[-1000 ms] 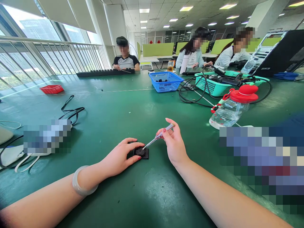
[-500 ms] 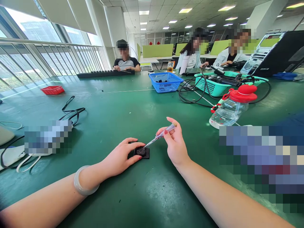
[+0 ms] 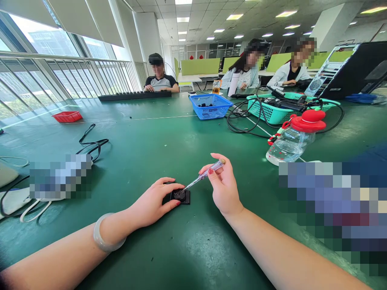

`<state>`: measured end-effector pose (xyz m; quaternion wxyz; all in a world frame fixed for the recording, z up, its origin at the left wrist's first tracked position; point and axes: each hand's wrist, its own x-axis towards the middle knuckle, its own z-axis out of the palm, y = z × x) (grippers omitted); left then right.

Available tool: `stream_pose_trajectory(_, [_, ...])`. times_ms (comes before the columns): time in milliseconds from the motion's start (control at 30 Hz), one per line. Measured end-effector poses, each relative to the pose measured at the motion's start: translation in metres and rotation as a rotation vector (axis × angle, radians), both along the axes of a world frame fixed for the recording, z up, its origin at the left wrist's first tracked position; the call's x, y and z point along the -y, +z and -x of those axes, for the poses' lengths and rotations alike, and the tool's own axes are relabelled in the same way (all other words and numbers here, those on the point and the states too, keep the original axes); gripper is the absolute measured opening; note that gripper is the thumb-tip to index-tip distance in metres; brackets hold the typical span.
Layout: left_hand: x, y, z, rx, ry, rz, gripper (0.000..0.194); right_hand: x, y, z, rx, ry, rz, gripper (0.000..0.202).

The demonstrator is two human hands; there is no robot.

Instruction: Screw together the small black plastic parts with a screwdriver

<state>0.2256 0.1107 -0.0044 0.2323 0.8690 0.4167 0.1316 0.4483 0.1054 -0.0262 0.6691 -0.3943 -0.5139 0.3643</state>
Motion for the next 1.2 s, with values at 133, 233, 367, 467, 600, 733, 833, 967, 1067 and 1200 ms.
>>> stream_pose_trajectory(133, [0.000, 0.000, 0.000, 0.000, 0.002, 0.001, 0.037, 0.001, 0.001, 0.001, 0.010, 0.037, -0.019, 0.034])
stream_pose_trajectory(233, [0.001, 0.000, 0.000, 0.003, -0.003, 0.003, 0.036, 0.004, 0.002, 0.002, 0.038, 0.057, -0.051, 0.034])
stream_pose_trajectory(367, [0.000, 0.000, -0.001, 0.002, -0.012, 0.021, 0.037, 0.009, 0.004, 0.005, 0.137, 0.048, -0.114, 0.032])
stream_pose_trajectory(467, [0.000, -0.001, 0.000, 0.011, -0.006, 0.011, 0.036, 0.016, 0.005, 0.008, 0.242, 0.045, -0.184, 0.030])
stream_pose_trajectory(600, [0.001, -0.002, 0.001, 0.033, -0.012, -0.007, 0.036, 0.029, 0.005, 0.012, 0.403, -0.015, -0.323, 0.035])
stream_pose_trajectory(733, [0.000, -0.003, 0.001, 0.049, -0.024, -0.017, 0.037, 0.042, 0.010, 0.016, 0.485, 0.001, -0.530, 0.049])
stream_pose_trajectory(833, [0.000, -0.003, 0.000, 0.056, -0.031, -0.027, 0.036, 0.046, 0.018, 0.018, 0.494, 0.070, -0.636, 0.051])
stream_pose_trajectory(967, [0.000, -0.003, -0.001, 0.048, -0.022, -0.018, 0.039, 0.047, 0.029, 0.019, 0.654, 0.151, -0.752, 0.047])
stream_pose_trajectory(1067, [0.000, -0.003, 0.000, 0.052, -0.018, -0.015, 0.039, 0.049, 0.032, 0.019, 0.780, 0.175, -0.821, 0.039])
stream_pose_trajectory(1200, [0.000, -0.004, 0.000, 0.053, -0.022, -0.019, 0.040, 0.052, 0.034, 0.019, 0.939, 0.187, -0.909, 0.022])
